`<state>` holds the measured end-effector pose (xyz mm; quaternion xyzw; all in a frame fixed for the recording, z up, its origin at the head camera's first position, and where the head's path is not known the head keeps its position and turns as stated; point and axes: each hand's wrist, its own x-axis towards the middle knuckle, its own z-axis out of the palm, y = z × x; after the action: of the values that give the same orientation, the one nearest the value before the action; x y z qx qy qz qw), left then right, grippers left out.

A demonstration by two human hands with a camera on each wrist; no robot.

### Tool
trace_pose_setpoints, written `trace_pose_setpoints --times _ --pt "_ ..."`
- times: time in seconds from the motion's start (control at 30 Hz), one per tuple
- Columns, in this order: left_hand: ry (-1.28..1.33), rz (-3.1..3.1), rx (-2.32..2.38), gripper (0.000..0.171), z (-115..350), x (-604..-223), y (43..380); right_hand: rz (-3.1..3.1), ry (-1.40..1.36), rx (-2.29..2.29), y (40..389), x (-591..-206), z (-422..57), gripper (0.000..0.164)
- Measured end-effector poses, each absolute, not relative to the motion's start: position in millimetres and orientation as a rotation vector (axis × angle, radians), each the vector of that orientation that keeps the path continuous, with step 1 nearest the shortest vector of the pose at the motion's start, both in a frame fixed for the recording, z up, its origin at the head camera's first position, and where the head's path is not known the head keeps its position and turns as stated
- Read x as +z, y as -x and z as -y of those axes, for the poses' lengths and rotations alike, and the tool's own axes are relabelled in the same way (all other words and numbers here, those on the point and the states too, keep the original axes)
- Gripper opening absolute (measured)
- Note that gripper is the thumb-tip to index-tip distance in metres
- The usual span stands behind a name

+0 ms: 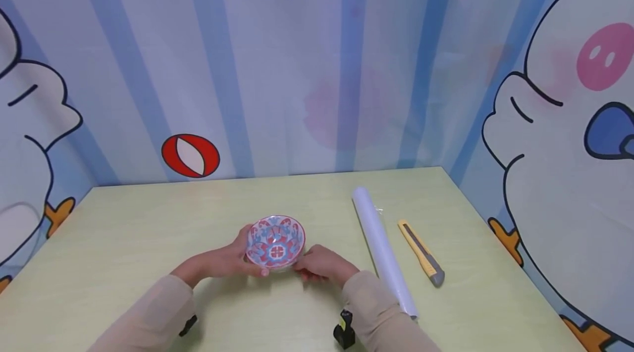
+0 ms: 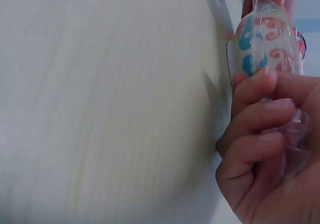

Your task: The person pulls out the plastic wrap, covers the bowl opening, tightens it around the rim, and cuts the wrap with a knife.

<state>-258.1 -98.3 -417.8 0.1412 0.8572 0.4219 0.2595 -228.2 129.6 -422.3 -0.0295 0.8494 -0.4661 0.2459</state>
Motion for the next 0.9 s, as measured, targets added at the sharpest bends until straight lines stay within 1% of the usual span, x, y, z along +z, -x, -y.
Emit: trace_pose_setpoints --times 0.07,0.13,0.27,0.47,0.57,0.63,0.73,0.83,0.9 --pt "-0.380 -2.322 1.145 0.113 98.3 -418.0 258.0 -2.287 0.097 -1.257 227.7 -423.3 -130.7 0.028" --pt "-0.379 -2.324 1.142 0.114 98.3 -418.3 258.1 -2.205 0.104 -1.305 227.8 -424.9 -132.3 0.027" --pt "-0.393 -2.322 1.141 0.113 97.7 -419.0 258.5 -1.919 0.089 -1.540 229.8 -428.3 -136.8 0.015" --pt "-0.403 -2.334 1.127 0.114 97.4 -419.2 258.4 -1.606 0.032 -1.716 232.0 -430.4 -143.9 0.024" --pt "-0.399 -2.335 1.127 0.115 97.5 -418.4 258.2 -1.588 -0.004 -1.763 230.8 -431.3 -146.0 0.014" --pt "-0.397 -2.339 1.121 0.116 97.7 -417.9 258.1 -1.649 -0.001 -1.767 229.7 -431.9 -146.0 0.006" --pt "-0.393 -2.344 1.108 0.117 98.0 -417.3 257.9 -1.869 0.042 -1.705 228.0 -432.0 -143.5 0.006" --pt "-0.391 -2.341 1.107 0.116 98.2 -417.3 258.0 -2.229 0.133 -1.537 227.1 -431.0 -137.8 0.012" --pt "-0.393 -2.335 1.115 0.115 98.2 -417.4 258.4 -2.508 0.181 -1.343 226.2 -429.7 -134.2 0.015"
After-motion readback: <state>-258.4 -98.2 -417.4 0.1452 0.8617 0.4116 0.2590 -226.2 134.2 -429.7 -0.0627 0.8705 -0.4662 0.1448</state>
